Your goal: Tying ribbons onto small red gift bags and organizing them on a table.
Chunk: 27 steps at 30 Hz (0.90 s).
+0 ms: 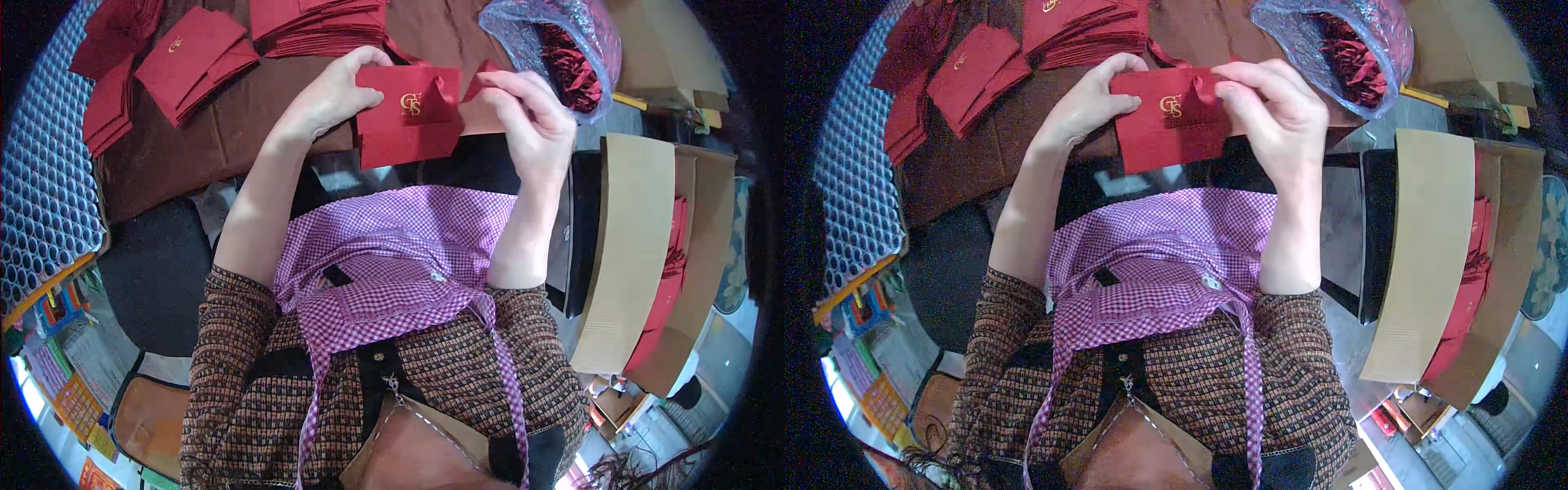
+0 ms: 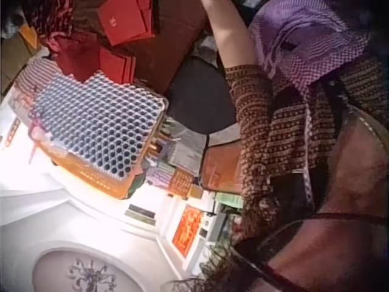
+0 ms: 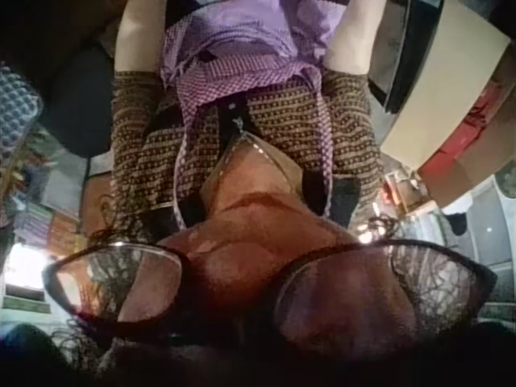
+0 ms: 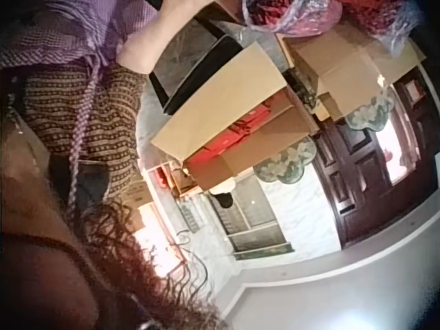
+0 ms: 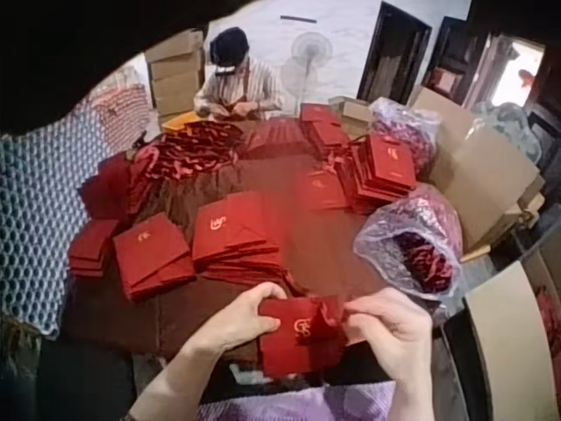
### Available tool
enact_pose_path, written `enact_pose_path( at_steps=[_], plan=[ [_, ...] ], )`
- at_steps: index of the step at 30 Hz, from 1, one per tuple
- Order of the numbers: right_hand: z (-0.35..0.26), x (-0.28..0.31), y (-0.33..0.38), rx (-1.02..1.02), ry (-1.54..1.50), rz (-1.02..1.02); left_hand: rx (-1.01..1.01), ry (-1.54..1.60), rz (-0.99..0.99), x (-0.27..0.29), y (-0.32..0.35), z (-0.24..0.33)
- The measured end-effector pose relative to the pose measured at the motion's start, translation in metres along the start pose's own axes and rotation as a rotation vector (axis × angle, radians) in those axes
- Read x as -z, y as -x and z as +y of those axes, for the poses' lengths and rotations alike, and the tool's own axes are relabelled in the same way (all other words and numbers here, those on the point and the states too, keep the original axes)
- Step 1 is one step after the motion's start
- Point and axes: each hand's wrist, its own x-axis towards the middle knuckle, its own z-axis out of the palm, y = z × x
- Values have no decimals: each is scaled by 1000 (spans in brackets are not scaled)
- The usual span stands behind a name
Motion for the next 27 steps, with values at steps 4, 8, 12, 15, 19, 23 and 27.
enact_pose_path(
  at_steps=[4,8,12,15,19,23,27],
  plan=[
    [34,-17,-21,510,483,27,-31,-98,-22,-3,1,4],
    [56,-43,-25,445,539,-41,-92,-121,-33,-5,3,9],
    [68,-46,-25,350,530,-104,-44,-84,-55,-3,3,8],
    [72,-45,-27,261,509,-164,-3,-89,-67,0,4,5],
    [76,-44,-28,245,524,-145,119,-75,-89,2,10,16],
    [76,-49,-29,329,592,-102,93,23,-23,2,6,-9],
    [69,-50,-21,376,609,65,74,55,73,0,7,-11]
  ],
)
